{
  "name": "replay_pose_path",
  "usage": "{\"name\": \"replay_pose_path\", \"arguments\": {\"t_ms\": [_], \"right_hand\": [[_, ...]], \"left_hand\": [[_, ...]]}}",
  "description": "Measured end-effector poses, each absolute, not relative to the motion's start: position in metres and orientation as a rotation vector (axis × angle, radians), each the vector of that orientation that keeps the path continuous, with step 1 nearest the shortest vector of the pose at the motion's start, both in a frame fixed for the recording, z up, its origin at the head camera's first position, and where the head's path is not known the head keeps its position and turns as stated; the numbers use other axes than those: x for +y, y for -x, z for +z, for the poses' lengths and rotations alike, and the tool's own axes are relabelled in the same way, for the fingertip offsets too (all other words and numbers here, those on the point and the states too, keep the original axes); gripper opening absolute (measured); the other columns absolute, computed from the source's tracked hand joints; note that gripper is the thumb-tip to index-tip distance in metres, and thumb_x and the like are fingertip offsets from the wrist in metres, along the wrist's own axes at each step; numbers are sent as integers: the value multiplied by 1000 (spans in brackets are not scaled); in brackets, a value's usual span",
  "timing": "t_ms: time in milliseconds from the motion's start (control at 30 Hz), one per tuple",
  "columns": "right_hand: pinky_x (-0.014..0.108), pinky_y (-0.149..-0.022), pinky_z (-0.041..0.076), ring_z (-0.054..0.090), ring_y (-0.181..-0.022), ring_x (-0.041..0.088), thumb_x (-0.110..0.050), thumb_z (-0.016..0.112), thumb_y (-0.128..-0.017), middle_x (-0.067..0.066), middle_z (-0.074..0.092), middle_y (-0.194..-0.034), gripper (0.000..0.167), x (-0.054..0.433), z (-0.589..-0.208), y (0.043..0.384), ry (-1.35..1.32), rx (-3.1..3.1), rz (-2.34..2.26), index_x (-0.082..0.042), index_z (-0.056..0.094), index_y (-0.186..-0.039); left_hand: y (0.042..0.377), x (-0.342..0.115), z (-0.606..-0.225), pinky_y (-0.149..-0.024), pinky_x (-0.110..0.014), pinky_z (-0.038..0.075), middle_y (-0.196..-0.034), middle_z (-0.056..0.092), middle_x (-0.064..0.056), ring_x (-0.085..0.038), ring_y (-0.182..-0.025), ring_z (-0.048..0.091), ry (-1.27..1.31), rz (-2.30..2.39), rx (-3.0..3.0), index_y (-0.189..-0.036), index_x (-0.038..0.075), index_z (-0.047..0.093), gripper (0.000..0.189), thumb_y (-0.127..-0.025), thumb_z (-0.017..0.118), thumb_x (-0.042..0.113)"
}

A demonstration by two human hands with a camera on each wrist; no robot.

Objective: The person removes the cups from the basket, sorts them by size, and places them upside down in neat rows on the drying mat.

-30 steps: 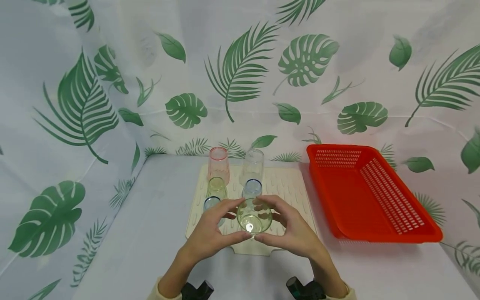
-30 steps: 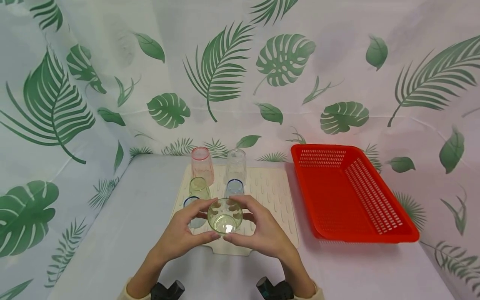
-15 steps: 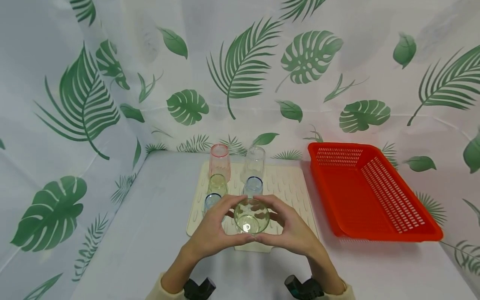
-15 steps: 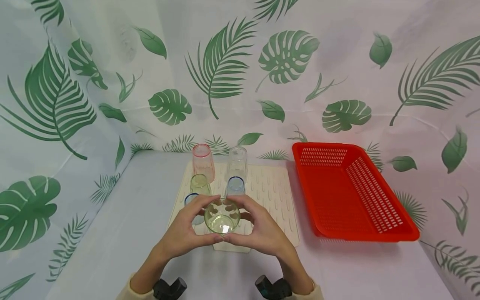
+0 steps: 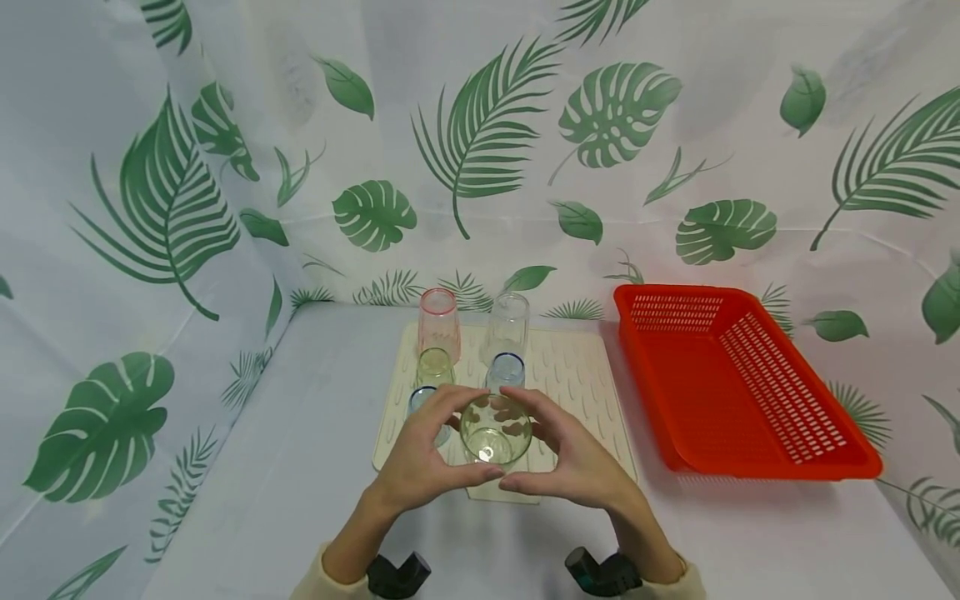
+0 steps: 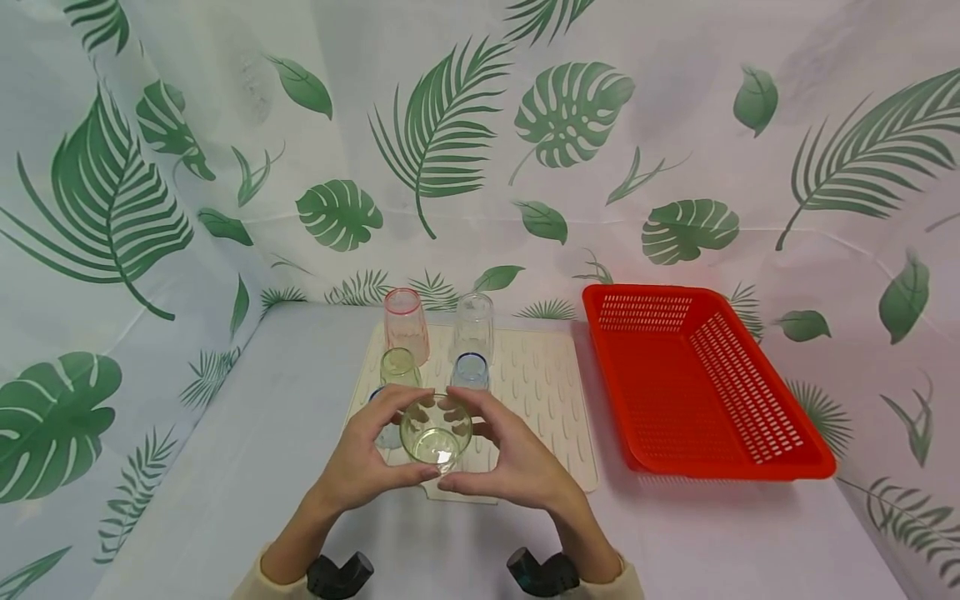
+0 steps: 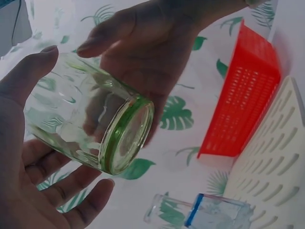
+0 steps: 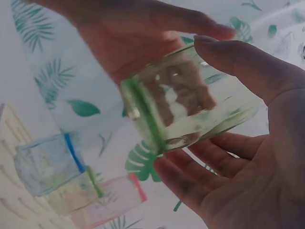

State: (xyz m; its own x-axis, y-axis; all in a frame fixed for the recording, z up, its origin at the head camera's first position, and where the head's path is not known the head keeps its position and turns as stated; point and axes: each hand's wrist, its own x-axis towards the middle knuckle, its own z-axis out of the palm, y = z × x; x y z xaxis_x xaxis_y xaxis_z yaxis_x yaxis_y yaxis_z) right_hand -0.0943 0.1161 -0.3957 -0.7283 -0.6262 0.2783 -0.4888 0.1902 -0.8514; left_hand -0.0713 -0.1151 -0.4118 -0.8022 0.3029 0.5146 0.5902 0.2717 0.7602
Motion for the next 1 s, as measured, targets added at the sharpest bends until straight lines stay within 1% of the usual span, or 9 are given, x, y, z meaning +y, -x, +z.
{"name": "replay_pose_path", "arguments": {"t_ms": [67, 133, 300, 400, 567, 667, 767, 867, 1000], "right_hand": [[54, -108, 50, 59, -127, 22, -17, 87, -77, 2, 55, -145, 89, 113, -400, 96, 1064, 2301, -1561, -22, 39, -152], [54, -110, 48, 58, -129, 21, -18, 88, -76, -1, 55, -145, 88, 109, -404, 98, 1031, 2272, -1543, -24, 41, -151], [46, -112, 47, 58, -128, 19, -21, 87, -78, -2, 59, -142, 77, 99, -416, 102, 1013, 2213, -1505, -22, 49, -145], [44, -113, 45, 60, -125, 20, -21, 85, -80, 0, 62, -138, 71, 96, -421, 105, 1030, 2185, -1517, -18, 52, -144], [36, -110, 48, 64, -119, 26, -15, 81, -84, 7, 65, -133, 65, 98, -425, 108, 1075, 2152, -1571, -11, 53, -142], [31, -106, 51, 64, -117, 23, -11, 79, -84, 13, 64, -131, 60, 105, -424, 110, 1114, 2153, -1611, -6, 54, -138], [28, -105, 52, 64, -116, 19, -6, 78, -84, 17, 63, -130, 58, 113, -422, 113, 1144, 2137, -1688, -4, 54, -137], [29, -103, 53, 63, -115, 15, 0, 77, -83, 13, 63, -129, 60, 120, -419, 116, 1160, 2106, -1789, -1, 52, -138], [31, -100, 56, 63, -114, 15, 3, 75, -83, 1, 62, -131, 62, 127, -416, 119, 1155, 2043, -1921, 5, 48, -139]], "left_hand": [[72, -116, -412, -81, -29, 56, -127, 61, -2, -18, -109, 58, 825, -1540, -2262, -140, 17, 55, 75, -74, 88, 27], [72, -117, -412, -81, -28, 56, -126, 61, -3, -18, -108, 58, 823, -1538, -2253, -141, 17, 55, 76, -73, 89, 26], [72, -118, -410, -82, -28, 56, -126, 62, -2, -21, -108, 59, 800, -1524, -2255, -140, 18, 55, 76, -72, 89, 26], [71, -120, -410, -82, -28, 56, -126, 62, -2, -22, -108, 59, 784, -1512, -2260, -139, 18, 56, 74, -73, 88, 28], [72, -123, -409, -84, -30, 56, -127, 62, -4, -21, -110, 60, 775, -1505, -2264, -138, 14, 56, 73, -74, 87, 28], [74, -126, -409, -84, -29, 57, -126, 62, -5, -18, -109, 60, 777, -1499, -2263, -138, 13, 56, 72, -74, 87, 26], [76, -131, -410, -83, -31, 58, -126, 61, -7, -19, -107, 61, 791, -1507, -2247, -138, 12, 55, 72, -75, 87, 23], [77, -134, -410, -83, -34, 59, -128, 60, -7, -21, -108, 61, 797, -1517, -2248, -138, 13, 55, 72, -75, 87, 21], [77, -134, -409, -84, -40, 60, -132, 59, -7, -24, -110, 61, 789, -1533, -2275, -138, 15, 55, 69, -76, 85, 22]]}}
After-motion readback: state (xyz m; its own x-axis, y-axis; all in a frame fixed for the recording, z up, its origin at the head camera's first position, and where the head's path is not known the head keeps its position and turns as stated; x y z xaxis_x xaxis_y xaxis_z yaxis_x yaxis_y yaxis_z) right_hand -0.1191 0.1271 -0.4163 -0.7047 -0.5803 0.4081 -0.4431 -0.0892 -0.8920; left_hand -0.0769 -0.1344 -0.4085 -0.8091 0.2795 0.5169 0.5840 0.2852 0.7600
